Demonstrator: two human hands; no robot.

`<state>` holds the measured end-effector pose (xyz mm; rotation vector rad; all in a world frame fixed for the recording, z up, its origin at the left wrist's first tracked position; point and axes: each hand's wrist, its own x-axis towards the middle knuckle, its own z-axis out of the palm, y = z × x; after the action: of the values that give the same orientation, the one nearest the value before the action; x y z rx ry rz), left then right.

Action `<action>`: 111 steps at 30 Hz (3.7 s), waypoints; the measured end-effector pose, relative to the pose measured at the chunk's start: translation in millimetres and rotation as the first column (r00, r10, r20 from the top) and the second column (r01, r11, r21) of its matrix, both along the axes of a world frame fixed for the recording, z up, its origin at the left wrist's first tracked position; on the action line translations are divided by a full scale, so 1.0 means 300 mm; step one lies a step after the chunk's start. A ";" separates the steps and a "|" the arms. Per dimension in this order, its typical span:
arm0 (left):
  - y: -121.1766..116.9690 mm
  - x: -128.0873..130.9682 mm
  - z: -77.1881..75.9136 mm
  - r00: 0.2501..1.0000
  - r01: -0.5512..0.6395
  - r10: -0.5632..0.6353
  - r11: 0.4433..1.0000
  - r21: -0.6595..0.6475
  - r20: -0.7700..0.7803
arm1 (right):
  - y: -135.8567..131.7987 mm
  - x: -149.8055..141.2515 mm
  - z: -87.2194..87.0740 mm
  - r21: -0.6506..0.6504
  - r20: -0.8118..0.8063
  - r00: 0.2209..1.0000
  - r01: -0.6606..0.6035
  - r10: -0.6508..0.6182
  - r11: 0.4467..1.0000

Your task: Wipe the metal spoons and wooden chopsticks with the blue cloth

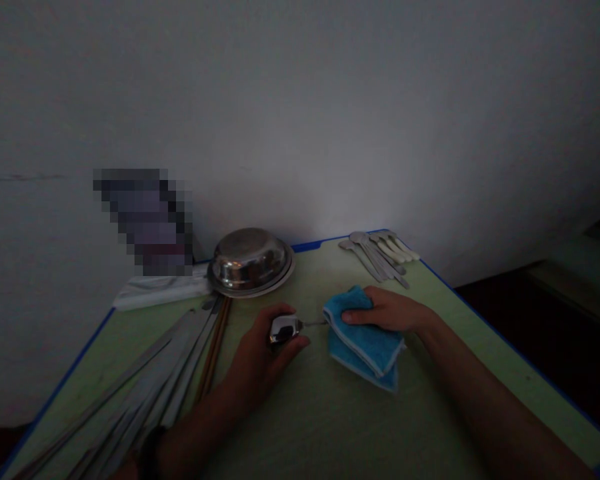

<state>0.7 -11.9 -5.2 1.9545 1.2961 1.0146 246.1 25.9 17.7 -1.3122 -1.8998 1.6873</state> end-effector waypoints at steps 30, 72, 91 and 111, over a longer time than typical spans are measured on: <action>-0.016 0.006 0.129 0.994 -0.072 0.069 0.997 0.034 0.081 | 0.002 0.011 -0.018 0.021 -0.156 0.986 0.061 -0.057 0.998; 0.135 0.077 0.402 0.988 -0.152 0.138 0.958 0.244 0.076 | 0.040 -0.164 0.303 0.576 -0.167 0.985 0.130 -0.039 0.807; 0.169 0.050 0.287 0.830 0.241 -0.275 0.961 -0.132 -0.486 | 0.279 0.134 -0.025 0.652 0.431 0.694 0.202 -0.577 0.730; 0.153 0.068 0.278 0.741 0.231 -0.346 0.936 -0.266 -0.576 | 0.257 0.103 -0.023 0.668 0.488 0.652 0.149 -0.580 0.729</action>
<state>21.0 34.1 78.2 2.3414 1.2759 0.0743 277.1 103.0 10.7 -2.0085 -1.9974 0.3190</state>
